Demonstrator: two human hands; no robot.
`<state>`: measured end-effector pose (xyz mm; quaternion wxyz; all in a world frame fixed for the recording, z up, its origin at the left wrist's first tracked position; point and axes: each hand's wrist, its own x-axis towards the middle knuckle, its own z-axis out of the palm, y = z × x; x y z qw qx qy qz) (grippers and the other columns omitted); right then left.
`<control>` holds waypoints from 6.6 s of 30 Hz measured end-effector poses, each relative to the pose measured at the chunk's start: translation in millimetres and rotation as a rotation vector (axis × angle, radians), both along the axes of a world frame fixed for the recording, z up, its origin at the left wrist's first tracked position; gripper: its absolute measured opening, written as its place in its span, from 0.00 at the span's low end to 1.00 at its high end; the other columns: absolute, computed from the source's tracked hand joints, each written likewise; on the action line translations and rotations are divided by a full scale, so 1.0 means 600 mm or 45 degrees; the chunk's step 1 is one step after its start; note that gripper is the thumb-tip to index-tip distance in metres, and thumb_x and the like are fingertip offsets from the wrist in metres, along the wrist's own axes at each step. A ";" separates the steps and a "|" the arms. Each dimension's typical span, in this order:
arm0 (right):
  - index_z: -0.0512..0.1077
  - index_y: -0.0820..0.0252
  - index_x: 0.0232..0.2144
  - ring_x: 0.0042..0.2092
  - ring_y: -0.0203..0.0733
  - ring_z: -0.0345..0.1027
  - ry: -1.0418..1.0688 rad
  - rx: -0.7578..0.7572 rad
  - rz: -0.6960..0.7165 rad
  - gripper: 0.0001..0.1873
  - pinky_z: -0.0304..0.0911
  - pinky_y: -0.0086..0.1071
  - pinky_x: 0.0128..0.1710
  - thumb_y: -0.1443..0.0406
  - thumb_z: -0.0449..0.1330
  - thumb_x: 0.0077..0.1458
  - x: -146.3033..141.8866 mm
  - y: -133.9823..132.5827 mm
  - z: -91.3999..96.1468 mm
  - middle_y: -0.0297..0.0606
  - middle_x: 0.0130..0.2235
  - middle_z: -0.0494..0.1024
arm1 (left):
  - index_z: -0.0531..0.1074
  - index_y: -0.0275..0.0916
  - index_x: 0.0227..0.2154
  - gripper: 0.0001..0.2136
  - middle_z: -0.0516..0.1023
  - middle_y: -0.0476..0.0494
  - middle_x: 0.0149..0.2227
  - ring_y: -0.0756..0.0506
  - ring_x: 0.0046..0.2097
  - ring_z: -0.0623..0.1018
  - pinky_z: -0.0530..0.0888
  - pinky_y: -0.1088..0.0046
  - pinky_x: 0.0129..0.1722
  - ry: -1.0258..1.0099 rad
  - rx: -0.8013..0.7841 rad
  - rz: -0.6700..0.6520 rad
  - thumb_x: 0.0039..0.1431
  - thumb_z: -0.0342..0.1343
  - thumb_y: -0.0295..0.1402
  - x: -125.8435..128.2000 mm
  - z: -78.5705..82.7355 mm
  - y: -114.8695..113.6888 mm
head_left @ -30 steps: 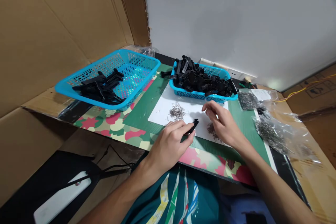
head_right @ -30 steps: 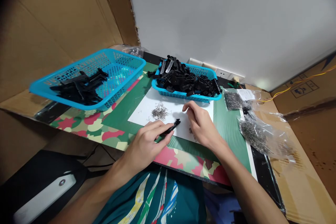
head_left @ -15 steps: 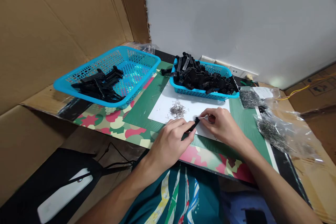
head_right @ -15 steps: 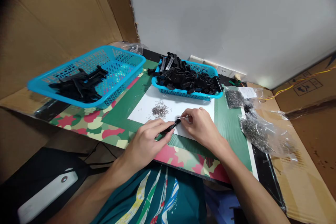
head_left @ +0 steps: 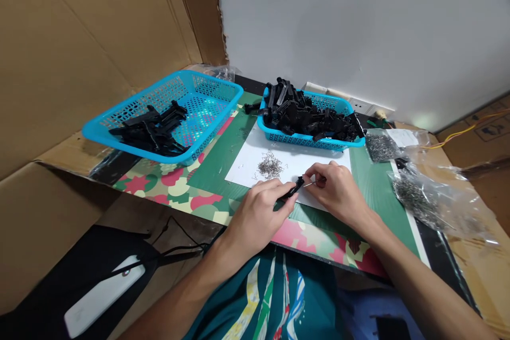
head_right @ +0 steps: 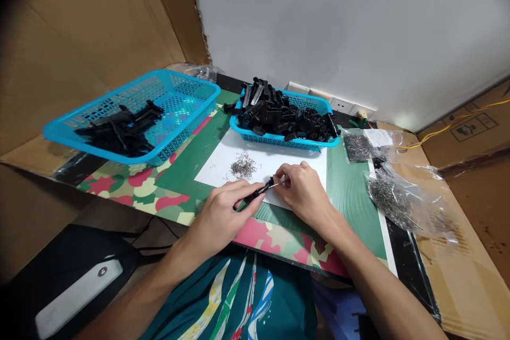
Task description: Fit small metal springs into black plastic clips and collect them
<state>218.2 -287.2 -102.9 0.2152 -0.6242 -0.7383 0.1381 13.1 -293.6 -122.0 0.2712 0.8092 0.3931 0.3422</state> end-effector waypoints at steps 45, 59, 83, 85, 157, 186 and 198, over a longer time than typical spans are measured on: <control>0.79 0.60 0.32 0.28 0.41 0.64 0.008 0.031 0.171 0.07 0.59 0.34 0.35 0.69 0.61 0.63 0.009 0.002 0.003 0.34 0.24 0.74 | 0.81 0.36 0.49 0.09 0.82 0.44 0.35 0.43 0.39 0.82 0.77 0.66 0.41 0.004 0.081 -0.055 0.70 0.60 0.28 -0.002 -0.008 0.002; 0.83 0.54 0.38 0.42 0.48 0.78 0.419 0.401 0.070 0.07 0.74 0.43 0.44 0.63 0.64 0.66 0.036 0.013 0.005 0.42 0.42 0.82 | 0.79 0.34 0.55 0.13 0.82 0.42 0.40 0.41 0.42 0.82 0.80 0.59 0.45 0.106 0.134 -0.047 0.72 0.58 0.29 -0.004 -0.014 0.003; 0.77 0.60 0.30 0.28 0.41 0.73 0.486 0.019 -0.013 0.09 0.63 0.33 0.31 0.64 0.62 0.63 0.001 0.020 0.004 0.38 0.27 0.81 | 0.80 0.36 0.52 0.11 0.82 0.44 0.38 0.44 0.39 0.82 0.78 0.67 0.42 0.048 0.020 -0.073 0.71 0.58 0.29 0.003 0.000 0.005; 0.77 0.60 0.30 0.27 0.40 0.72 0.453 0.021 -0.002 0.08 0.61 0.33 0.30 0.65 0.62 0.62 -0.002 0.024 0.008 0.37 0.26 0.80 | 0.81 0.36 0.52 0.12 0.81 0.45 0.37 0.46 0.36 0.80 0.77 0.68 0.39 0.027 -0.014 -0.061 0.71 0.58 0.29 0.001 -0.001 0.006; 0.79 0.61 0.37 0.33 0.36 0.67 0.950 -0.319 0.456 0.05 0.61 0.28 0.33 0.66 0.64 0.62 -0.028 0.022 0.032 0.36 0.35 0.80 | 0.71 0.41 0.39 0.10 0.70 0.48 0.39 0.47 0.39 0.72 0.67 0.73 0.39 -0.268 -0.228 0.090 0.76 0.49 0.37 -0.023 0.010 0.017; 0.70 0.58 0.32 0.27 0.34 0.63 0.344 0.833 0.644 0.10 0.57 0.29 0.28 0.74 0.59 0.65 -0.051 -0.005 -0.006 0.31 0.25 0.72 | 0.71 0.52 0.66 0.20 0.74 0.44 0.60 0.42 0.62 0.75 0.71 0.69 0.62 -0.608 -0.210 0.048 0.75 0.55 0.35 -0.031 0.004 0.003; 0.79 0.62 0.38 0.25 0.33 0.64 0.463 0.607 0.607 0.07 0.57 0.27 0.27 0.69 0.61 0.69 -0.049 0.005 0.009 0.34 0.26 0.77 | 0.79 0.41 0.60 0.20 0.77 0.41 0.41 0.46 0.38 0.75 0.75 0.72 0.39 -0.582 -0.334 0.100 0.74 0.54 0.43 -0.026 0.015 0.015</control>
